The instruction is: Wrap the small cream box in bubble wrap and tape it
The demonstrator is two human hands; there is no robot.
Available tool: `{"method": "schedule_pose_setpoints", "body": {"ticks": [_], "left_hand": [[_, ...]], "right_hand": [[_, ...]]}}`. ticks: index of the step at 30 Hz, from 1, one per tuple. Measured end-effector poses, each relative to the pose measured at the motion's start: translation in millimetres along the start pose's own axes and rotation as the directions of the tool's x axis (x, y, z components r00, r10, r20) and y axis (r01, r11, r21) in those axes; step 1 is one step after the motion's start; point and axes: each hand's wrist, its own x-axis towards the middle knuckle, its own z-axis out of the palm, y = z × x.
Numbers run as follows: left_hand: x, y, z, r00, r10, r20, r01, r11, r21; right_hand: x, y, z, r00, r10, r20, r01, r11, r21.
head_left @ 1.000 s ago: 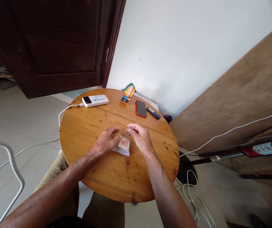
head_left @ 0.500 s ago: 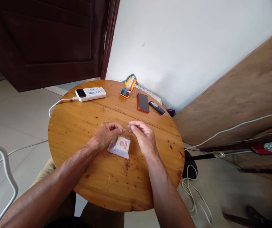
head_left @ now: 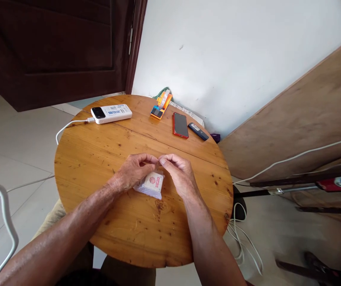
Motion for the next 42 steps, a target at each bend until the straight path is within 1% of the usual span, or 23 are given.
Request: {"method": "schedule_pose_setpoints", "body": {"ticks": [2,6,10,15,17,24,29,32,37,42], "left_hand": [[1.1,-1.2,1.1,1.000,0.000,-0.007,0.000,1.000,-0.010],[1.6,-1.2,3.3,1.000,0.004,-0.029,-0.007,0.995,-0.101],[-0.4,2.5,3.8,1.000,-0.004,-0.014,0.002,0.988,-0.157],[-2.0,5.8,3.7,1.000,-0.026,-0.006,0.024,0.980,-0.200],[-2.1,5.6,3.7,1.000,-0.021,-0.005,0.019,0.980,-0.197],[-1.7,3.8,2.5,1.000,-0.008,0.005,0.008,0.987,-0.158],[-1.8,4.7,0.2,1.000,-0.007,0.022,0.009,0.995,-0.101],[-1.6,5.6,-1.0,0.999,-0.019,0.031,0.022,0.995,-0.094],[-1.2,7.2,-0.2,1.000,-0.018,-0.012,0.017,0.995,-0.101],[-1.2,7.7,2.9,0.999,-0.022,-0.037,0.016,0.988,-0.151]], "right_hand": [[-1.7,-0.2,1.4,1.000,-0.002,0.007,0.002,1.000,0.022],[-3.2,-1.1,3.2,0.999,-0.021,0.027,0.020,0.999,0.044],[-4.2,-1.9,1.5,0.998,-0.056,0.019,0.054,0.995,0.078],[-7.1,-5.1,0.4,0.999,-0.003,0.047,0.000,0.998,0.067],[-7.7,-6.4,1.4,0.998,0.008,0.055,-0.012,0.997,0.077],[-7.7,-5.6,4.8,0.999,-0.014,0.047,0.010,0.995,0.100],[-8.2,-1.2,6.6,1.000,-0.004,0.009,0.004,0.995,0.097],[-8.1,1.2,7.3,1.000,0.011,-0.003,-0.011,0.994,0.107],[-7.9,1.9,7.5,1.000,0.010,0.000,-0.010,0.996,0.094],[-8.7,0.5,8.2,1.000,-0.004,0.009,0.003,0.998,0.066]]}}
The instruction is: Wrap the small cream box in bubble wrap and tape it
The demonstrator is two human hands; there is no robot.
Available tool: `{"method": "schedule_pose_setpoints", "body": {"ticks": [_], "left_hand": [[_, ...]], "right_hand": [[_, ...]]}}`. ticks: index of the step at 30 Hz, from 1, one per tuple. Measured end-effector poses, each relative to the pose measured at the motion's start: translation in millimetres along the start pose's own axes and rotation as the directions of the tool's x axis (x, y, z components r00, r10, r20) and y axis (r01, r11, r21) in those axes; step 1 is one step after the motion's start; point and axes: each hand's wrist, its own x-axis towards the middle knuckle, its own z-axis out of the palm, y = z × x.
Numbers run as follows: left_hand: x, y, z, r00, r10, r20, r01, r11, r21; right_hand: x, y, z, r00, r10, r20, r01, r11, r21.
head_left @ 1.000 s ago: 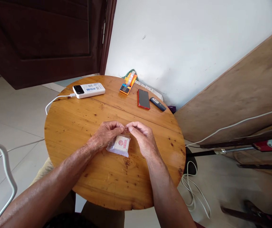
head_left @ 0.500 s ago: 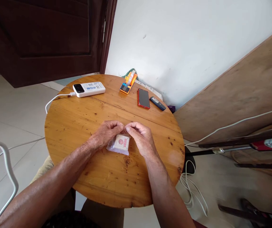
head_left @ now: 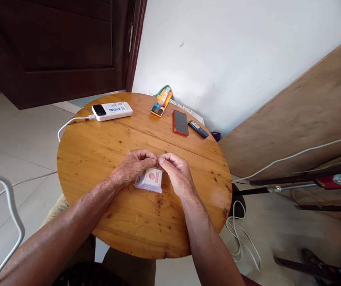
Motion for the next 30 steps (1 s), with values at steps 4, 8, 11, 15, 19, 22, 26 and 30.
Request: {"method": "schedule_pose_setpoints", "body": {"ticks": [4,8,11,15,19,22,26,30], "left_hand": [[0.1,-0.7,1.4,0.999,0.031,-0.014,-0.032,0.998,-0.049],[0.0,-1.2,1.7,0.999,0.038,-0.016,-0.039,0.998,-0.040],[0.0,-1.8,1.6,1.000,0.025,-0.011,-0.026,0.999,-0.037],[1.1,-3.6,0.8,0.999,0.032,0.006,-0.032,0.999,-0.040],[1.5,-4.2,-0.4,1.000,0.027,-0.007,-0.027,1.000,-0.005],[0.5,-3.3,-1.4,0.999,0.032,-0.013,-0.032,0.999,-0.023],[-0.7,-2.5,-3.6,0.999,0.010,0.031,-0.008,0.997,-0.071],[1.0,-3.8,-5.3,0.999,0.028,0.023,-0.029,0.999,0.018]], "right_hand": [[-0.5,-0.2,1.0,1.000,-0.008,0.013,0.008,1.000,0.010],[0.0,1.4,1.2,1.000,0.002,0.009,-0.002,1.000,0.018],[0.4,2.0,1.0,1.000,0.007,0.007,-0.007,0.999,0.032],[-0.5,-0.2,1.1,1.000,-0.014,-0.007,0.014,1.000,0.027],[-1.1,-2.2,1.8,1.000,-0.014,-0.019,0.014,1.000,-0.014],[-0.2,-0.6,2.3,0.998,-0.045,-0.038,0.044,0.998,-0.036],[0.4,2.1,3.2,0.996,-0.050,-0.080,0.047,0.998,-0.038],[-0.5,2.4,3.7,0.996,-0.033,-0.078,0.034,0.999,0.001]]}}
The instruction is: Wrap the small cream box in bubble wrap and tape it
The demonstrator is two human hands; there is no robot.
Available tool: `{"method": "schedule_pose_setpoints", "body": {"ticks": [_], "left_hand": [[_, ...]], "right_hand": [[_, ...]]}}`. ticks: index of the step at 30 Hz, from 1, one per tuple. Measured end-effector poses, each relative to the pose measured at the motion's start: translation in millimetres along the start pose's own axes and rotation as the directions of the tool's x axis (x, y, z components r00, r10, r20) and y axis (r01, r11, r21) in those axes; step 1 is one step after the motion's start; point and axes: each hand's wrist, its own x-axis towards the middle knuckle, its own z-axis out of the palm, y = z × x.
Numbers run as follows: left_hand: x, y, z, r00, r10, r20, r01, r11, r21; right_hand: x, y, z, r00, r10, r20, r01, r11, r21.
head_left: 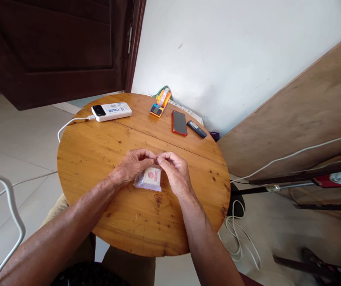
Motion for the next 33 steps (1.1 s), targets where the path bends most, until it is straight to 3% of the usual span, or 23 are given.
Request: {"method": "schedule_pose_setpoints", "body": {"ticks": [4,10,14,20,24,29,33], "left_hand": [[2.0,-2.0,0.0,0.998,0.066,-0.012,-0.066,0.997,0.026],[3.3,-4.4,-0.1,0.999,0.045,-0.001,-0.045,0.994,0.102],[1.7,0.7,-5.0,0.993,0.105,-0.050,-0.092,0.973,0.212],[-10.2,9.9,-10.9,0.997,0.040,0.067,-0.071,0.820,0.568],[-12.8,5.6,-14.3,0.995,0.018,0.100,-0.081,0.736,0.672],[-10.6,4.0,-16.2,0.989,0.040,0.143,-0.129,0.710,0.692],[-9.9,5.7,-15.3,0.981,0.042,0.190,-0.159,0.739,0.655]], "right_hand": [[0.1,-1.2,-1.1,1.000,-0.021,-0.011,0.021,0.999,0.024],[1.8,-0.7,1.2,0.998,-0.070,0.002,0.070,0.997,-0.021],[4.3,4.2,2.1,0.989,-0.134,-0.057,0.132,0.991,-0.039],[8.4,8.2,-2.1,0.987,-0.122,-0.106,0.118,0.992,-0.039],[9.0,9.1,-3.0,0.988,-0.112,-0.103,0.111,0.994,-0.016],[5.1,1.6,-5.8,0.988,-0.146,-0.043,0.140,0.983,-0.115],[0.6,-10.1,-12.1,0.977,-0.180,0.115,0.197,0.967,-0.162]]}}
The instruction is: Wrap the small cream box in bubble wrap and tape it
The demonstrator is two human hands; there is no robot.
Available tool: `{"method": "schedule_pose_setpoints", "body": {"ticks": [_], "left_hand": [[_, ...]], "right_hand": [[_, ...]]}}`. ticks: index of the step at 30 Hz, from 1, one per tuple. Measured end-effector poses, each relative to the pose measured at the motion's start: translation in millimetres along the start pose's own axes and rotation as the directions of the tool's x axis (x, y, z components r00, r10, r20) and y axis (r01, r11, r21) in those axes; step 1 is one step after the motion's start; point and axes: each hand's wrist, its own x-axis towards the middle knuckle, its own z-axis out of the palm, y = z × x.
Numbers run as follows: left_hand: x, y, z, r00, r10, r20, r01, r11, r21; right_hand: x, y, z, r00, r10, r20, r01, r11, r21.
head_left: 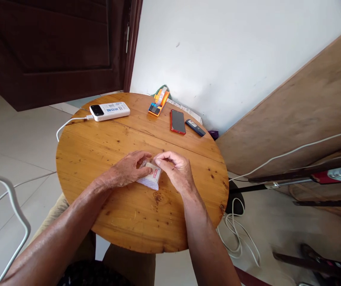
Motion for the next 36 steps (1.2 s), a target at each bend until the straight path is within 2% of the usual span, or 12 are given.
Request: {"method": "schedule_pose_setpoints", "body": {"ticks": [3,5,11,15,17,20,24,26,31,33,36], "left_hand": [[1.0,-1.3,0.2,1.000,0.025,0.012,-0.025,1.000,-0.010],[1.7,-2.4,0.4,0.999,0.035,0.010,-0.035,0.999,0.001],[0.5,0.0,-3.3,0.997,0.068,0.031,-0.068,0.998,0.000],[-1.0,1.8,-7.8,0.997,0.020,0.081,-0.016,0.999,-0.052],[-1.0,0.9,-9.0,0.997,-0.002,0.083,0.009,0.997,-0.082],[-1.0,-0.3,-10.3,0.996,-0.004,0.088,0.014,0.993,-0.117],[-2.5,2.3,-12.5,0.993,-0.004,0.115,0.020,0.991,-0.133],[-3.2,3.6,-13.3,0.994,-0.007,0.110,0.020,0.993,-0.118],[-1.3,0.8,-12.7,0.995,0.002,0.096,0.006,0.996,-0.086],[-0.2,-1.1,-12.2,0.995,0.009,0.104,0.002,0.994,-0.110],[0.5,-2.7,-11.8,0.994,0.012,0.109,0.003,0.991,-0.134]], "right_hand": [[-2.5,-7.7,-4.2,0.993,-0.040,0.108,0.044,0.999,-0.033],[-4.8,-11.5,-4.7,0.990,-0.055,0.131,0.064,0.996,-0.065],[-16.1,-14.2,0.9,0.982,-0.147,0.117,0.168,0.966,-0.196],[-25.2,-11.6,6.1,0.971,-0.233,0.053,0.238,0.928,-0.286],[-30.0,-11.6,8.3,0.959,-0.279,0.044,0.276,0.891,-0.360],[-38.8,-14.0,11.3,0.932,-0.349,0.098,0.350,0.795,-0.496],[-51.7,-15.8,13.3,0.920,-0.343,0.189,0.383,0.686,-0.619],[-56.1,-13.1,11.9,0.928,-0.336,0.159,0.360,0.707,-0.608],[-57.9,-0.3,3.3,0.952,-0.282,-0.124,0.203,0.878,-0.433],[-57.2,3.0,2.5,0.957,-0.260,-0.131,0.191,0.900,-0.392],[-57.5,4.6,6.8,0.963,-0.261,-0.070,0.213,0.894,-0.394]]}}
